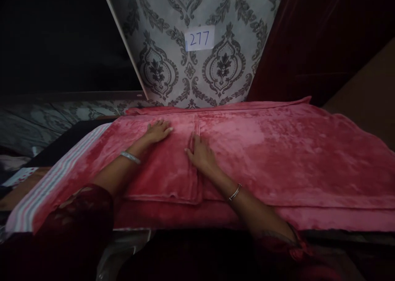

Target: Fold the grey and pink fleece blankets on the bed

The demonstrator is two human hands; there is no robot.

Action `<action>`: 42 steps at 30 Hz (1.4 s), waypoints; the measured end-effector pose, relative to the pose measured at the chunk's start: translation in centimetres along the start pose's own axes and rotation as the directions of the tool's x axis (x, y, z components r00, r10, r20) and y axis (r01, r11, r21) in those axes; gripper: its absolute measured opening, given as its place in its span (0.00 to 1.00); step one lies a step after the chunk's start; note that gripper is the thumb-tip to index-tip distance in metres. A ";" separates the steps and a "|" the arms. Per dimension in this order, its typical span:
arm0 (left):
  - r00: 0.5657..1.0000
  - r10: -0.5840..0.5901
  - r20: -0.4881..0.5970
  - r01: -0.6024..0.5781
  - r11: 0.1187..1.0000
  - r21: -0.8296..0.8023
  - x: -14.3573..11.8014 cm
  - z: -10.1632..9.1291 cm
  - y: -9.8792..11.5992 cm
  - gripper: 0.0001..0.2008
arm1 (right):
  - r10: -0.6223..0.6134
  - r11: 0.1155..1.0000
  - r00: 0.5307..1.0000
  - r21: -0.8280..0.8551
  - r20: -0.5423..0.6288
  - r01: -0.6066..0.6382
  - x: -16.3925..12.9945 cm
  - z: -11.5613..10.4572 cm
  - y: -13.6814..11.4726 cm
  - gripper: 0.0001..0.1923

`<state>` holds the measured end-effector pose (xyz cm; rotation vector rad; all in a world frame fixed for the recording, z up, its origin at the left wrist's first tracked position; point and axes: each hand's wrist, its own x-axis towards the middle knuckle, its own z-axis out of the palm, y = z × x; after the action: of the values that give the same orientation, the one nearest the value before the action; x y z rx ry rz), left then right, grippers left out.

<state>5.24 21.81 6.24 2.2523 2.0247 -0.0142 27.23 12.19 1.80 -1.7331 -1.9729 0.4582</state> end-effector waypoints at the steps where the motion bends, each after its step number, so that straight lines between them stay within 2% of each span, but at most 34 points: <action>1: 1.000 0.012 0.017 -0.012 1.000 -0.005 -0.7 0.2 0.2 0.34 | 0.023 1.000 1.000 0.004 -0.004 -0.023 -0.4 -0.1 0.1 0.28; 5: 0.999 0.016 0.031 -0.015 1.000 -0.014 -2.4 1.7 0.3 0.34 | 0.092 0.995 0.996 0.044 -0.006 -0.091 -1.6 0.0 1.1 0.16; 8: 1.000 0.012 -0.022 -0.012 1.000 -0.004 -2.7 3.0 0.2 0.33 | 0.038 0.998 0.999 0.058 -0.030 -0.036 -2.0 0.2 1.6 0.10; 13: 0.994 0.025 -0.107 -0.024 1.000 0.007 -2.8 4.2 0.1 0.33 | -0.042 0.987 0.995 0.154 -0.085 0.055 -2.1 0.8 1.9 0.10; 19: 0.993 0.030 -0.117 -0.029 1.000 0.005 -2.8 4.6 0.1 0.33 | 0.062 0.946 0.998 0.316 0.022 -0.066 -1.9 1.1 3.2 0.11; 22: 0.998 0.024 -0.059 -0.025 1.000 -0.016 -2.8 4.0 0.2 0.34 | 0.013 0.942 1.000 0.335 0.013 -0.017 -2.3 0.8 3.2 0.13; 24: 0.999 0.034 0.014 -0.034 0.999 -0.036 -3.3 3.2 0.2 0.34 | -0.037 0.953 0.998 0.304 0.054 0.018 -2.8 0.3 3.1 0.16; 27: 0.991 0.100 0.090 -0.095 0.994 -0.054 -5.7 2.2 0.1 0.35 | -0.097 0.962 0.982 0.270 0.162 0.051 -3.9 -0.4 3.3 0.19; 30: 0.979 0.184 0.090 -0.179 0.982 -0.065 -9.7 1.9 -0.1 0.34 | -0.169 0.946 0.958 0.312 0.233 0.091 -5.1 -1.0 3.6 0.23; 35: 0.976 0.216 0.029 -0.215 0.976 -0.036 -15.8 3.6 -1.1 0.34 | -0.258 0.939 0.929 0.297 0.266 0.176 -7.0 -1.0 3.8 0.23; 39: 0.975 0.222 -0.024 -0.223 0.974 -0.045 -17.5 5.4 -2.3 0.35 | -0.268 0.929 0.943 0.311 0.195 0.199 -8.0 -0.7 4.1 0.19; 42: 0.967 0.240 -0.081 -0.245 0.968 -0.060 -17.7 5.9 -2.7 0.34 | -0.272 0.913 0.942 0.362 0.198 0.188 -8.5 -0.8 4.3 0.20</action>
<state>1.05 4.03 1.65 2.4724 1.7372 0.1599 32.02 4.42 -0.92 -1.2591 -2.0852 0.9040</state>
